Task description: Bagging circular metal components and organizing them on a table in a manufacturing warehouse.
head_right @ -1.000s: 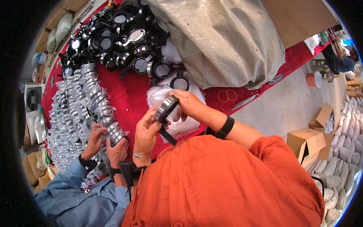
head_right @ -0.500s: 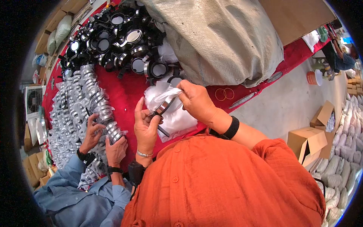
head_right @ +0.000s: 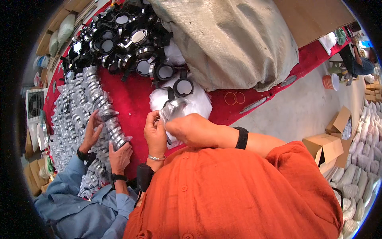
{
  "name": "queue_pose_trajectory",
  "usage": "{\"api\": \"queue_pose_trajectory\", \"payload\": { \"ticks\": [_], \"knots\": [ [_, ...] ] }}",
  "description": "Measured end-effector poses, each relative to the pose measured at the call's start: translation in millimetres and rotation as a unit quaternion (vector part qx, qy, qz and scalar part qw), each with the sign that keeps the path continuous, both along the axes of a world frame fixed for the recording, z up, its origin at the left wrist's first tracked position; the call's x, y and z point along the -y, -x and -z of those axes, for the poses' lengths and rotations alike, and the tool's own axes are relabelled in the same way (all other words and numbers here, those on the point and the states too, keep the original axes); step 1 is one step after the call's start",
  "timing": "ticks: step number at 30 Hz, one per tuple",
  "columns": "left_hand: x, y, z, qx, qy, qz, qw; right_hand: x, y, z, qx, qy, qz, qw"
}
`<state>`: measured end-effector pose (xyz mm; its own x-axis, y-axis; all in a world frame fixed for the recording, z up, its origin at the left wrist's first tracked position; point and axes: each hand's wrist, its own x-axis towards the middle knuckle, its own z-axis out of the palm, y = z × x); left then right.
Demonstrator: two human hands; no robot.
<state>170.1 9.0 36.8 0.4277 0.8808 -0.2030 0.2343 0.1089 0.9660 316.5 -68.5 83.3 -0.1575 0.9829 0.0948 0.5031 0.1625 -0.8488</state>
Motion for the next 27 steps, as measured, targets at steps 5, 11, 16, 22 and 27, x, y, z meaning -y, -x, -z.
{"api": "queue_pose_trajectory", "payload": {
  "ticks": [5, 11, 16, 22, 27],
  "knots": [
    [-8.9, 6.3, 9.7, -0.012, -0.033, 0.019, 0.999, 2.3, -12.8, -10.0, -0.111, 0.017, -0.049, 0.992],
    [-7.4, 2.2, 2.1, 0.102, 0.037, 0.053, 0.993, -10.6, -59.7, 16.8, -0.006, -0.085, 0.139, 0.987],
    [-9.8, -4.7, -19.2, 0.037, -0.127, 0.163, 0.978, -11.3, -43.2, 16.8, -0.043, 0.065, 0.098, 0.992],
    [-15.1, -1.4, -10.6, -0.067, -0.254, 0.077, 0.962, -9.4, -40.1, 22.5, -0.020, 0.002, 0.090, 0.996],
    [-14.5, 28.2, 0.9, -0.148, -0.263, -0.027, 0.953, -18.9, -36.5, 22.2, 0.044, -0.026, 0.118, 0.992]
  ]
}}
